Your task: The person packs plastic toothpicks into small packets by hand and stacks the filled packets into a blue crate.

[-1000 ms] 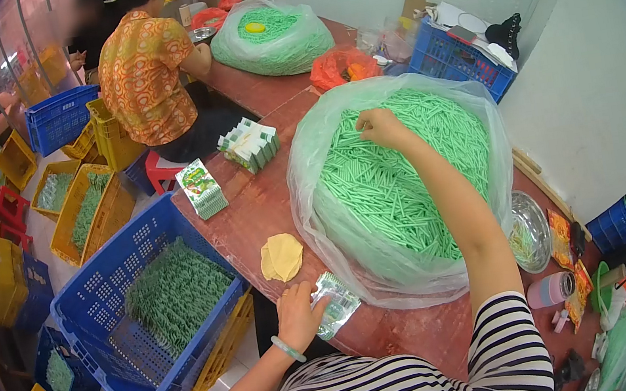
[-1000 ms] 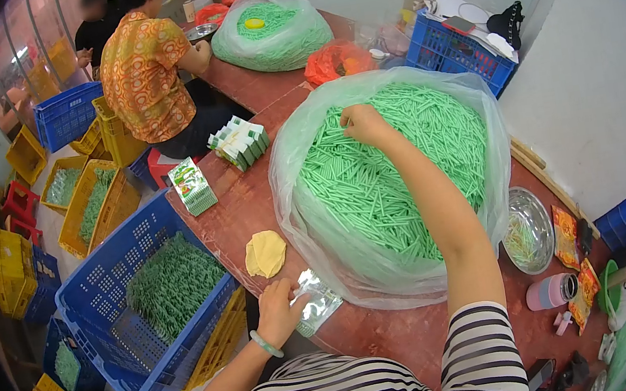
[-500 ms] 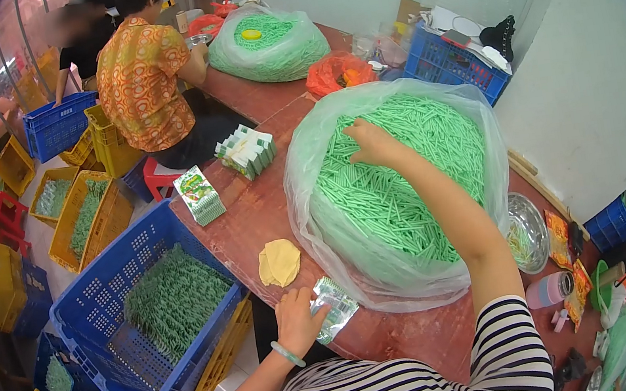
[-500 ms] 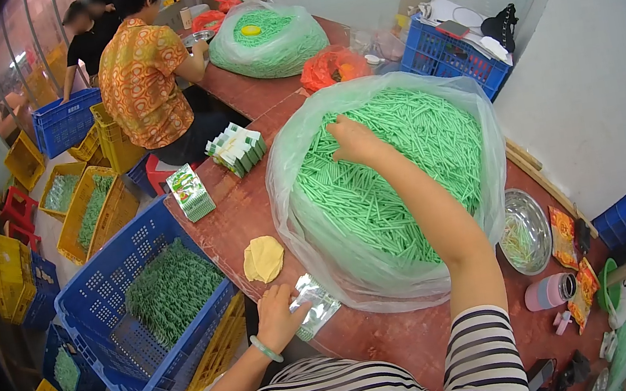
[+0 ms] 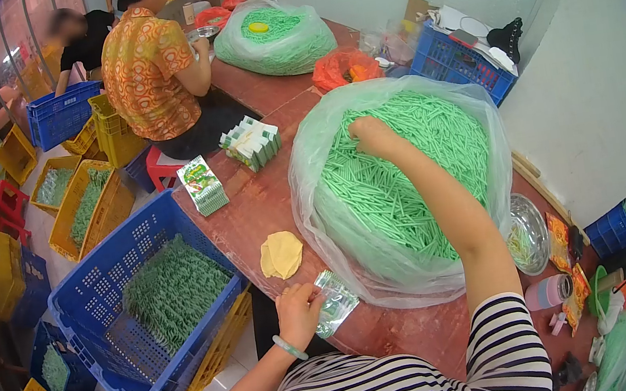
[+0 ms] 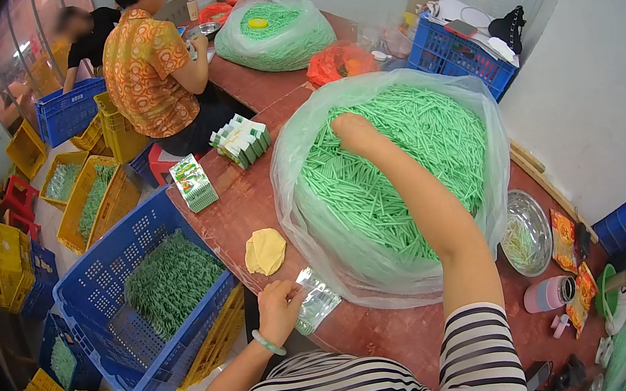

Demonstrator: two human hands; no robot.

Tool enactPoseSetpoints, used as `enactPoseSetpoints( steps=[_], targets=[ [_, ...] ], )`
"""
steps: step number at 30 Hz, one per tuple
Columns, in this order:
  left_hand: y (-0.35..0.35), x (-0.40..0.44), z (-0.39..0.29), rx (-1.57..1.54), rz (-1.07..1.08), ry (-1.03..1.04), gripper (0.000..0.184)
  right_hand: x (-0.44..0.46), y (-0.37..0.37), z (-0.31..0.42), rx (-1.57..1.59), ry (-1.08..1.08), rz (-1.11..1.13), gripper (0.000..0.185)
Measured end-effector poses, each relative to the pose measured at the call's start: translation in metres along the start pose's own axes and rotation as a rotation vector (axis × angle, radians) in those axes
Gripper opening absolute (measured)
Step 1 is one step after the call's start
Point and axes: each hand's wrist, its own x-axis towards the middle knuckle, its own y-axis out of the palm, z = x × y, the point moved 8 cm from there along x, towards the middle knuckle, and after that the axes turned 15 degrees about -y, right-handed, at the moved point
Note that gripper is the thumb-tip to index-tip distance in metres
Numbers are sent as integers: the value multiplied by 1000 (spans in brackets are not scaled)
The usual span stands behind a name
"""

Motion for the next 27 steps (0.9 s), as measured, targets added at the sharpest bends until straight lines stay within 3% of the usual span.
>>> enactPoseSetpoints(
  steps=[8, 16, 23, 27],
  targets=[
    [-4, 0, 3, -80, 12, -9, 11, -5, -2, -27, 47, 1, -51, 18],
    [-2, -1, 4, -76, 6, 1, 11, -31, -11, -42, 98, 140, 2, 14],
    [-4, -1, 3, -72, 9, 5, 11, -35, 0, -21, 145, 207, -96, 39],
    [-3, 0, 4, -79, 19, 11, 12, -34, 4, -17, 34, 289, 14, 49]
  ],
)
